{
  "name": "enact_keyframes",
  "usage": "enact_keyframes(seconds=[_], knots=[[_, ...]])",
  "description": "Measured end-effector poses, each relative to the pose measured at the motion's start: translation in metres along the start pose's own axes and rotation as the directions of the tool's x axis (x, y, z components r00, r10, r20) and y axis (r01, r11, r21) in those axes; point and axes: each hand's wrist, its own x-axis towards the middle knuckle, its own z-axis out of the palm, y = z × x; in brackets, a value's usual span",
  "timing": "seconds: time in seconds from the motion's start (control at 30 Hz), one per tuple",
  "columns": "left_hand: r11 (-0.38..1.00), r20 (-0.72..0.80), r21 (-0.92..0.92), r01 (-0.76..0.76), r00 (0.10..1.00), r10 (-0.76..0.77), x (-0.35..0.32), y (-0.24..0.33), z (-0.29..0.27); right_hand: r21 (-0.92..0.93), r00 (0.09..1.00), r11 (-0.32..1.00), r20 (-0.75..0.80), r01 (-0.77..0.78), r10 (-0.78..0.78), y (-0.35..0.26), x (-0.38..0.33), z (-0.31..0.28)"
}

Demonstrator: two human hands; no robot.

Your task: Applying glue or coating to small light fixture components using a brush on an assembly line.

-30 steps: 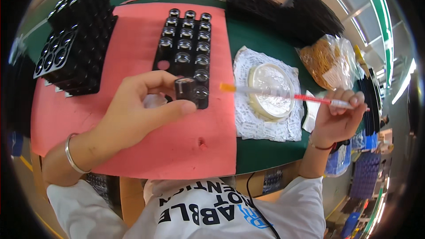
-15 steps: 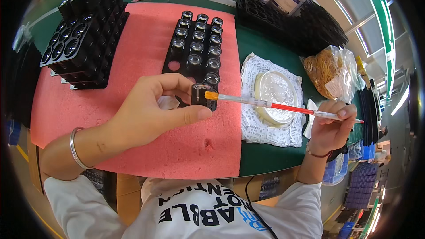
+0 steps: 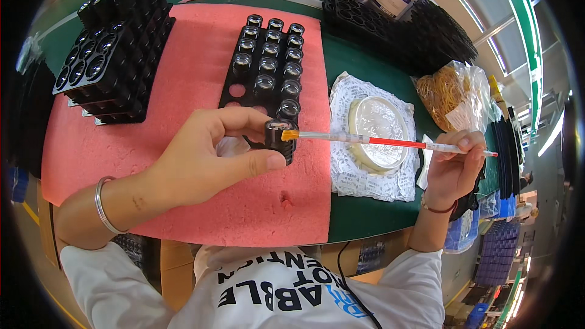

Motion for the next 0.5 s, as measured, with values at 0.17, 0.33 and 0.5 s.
enact_keyframes(seconds=[0.17, 0.33, 0.5], knots=[[0.998, 0.033, -0.048, 0.042, 0.999, -0.041, -0.0007, -0.0006, 0.0002, -0.014, 0.998, 1.0, -0.051, 0.021, -0.022, 0.0008, 0.0011, -0.0003], [0.997, 0.051, -0.063, 0.035, 0.998, -0.032, -0.0014, -0.0004, 0.0011, -0.018, 0.998, 1.0, -0.057, 0.016, -0.017, 0.0012, 0.0019, -0.0008], [0.995, 0.071, -0.093, 0.047, 0.997, -0.041, -0.0011, 0.0, 0.0007, -0.069, 0.995, 0.996, -0.079, 0.047, -0.053, 0.0012, 0.0045, -0.0022]])
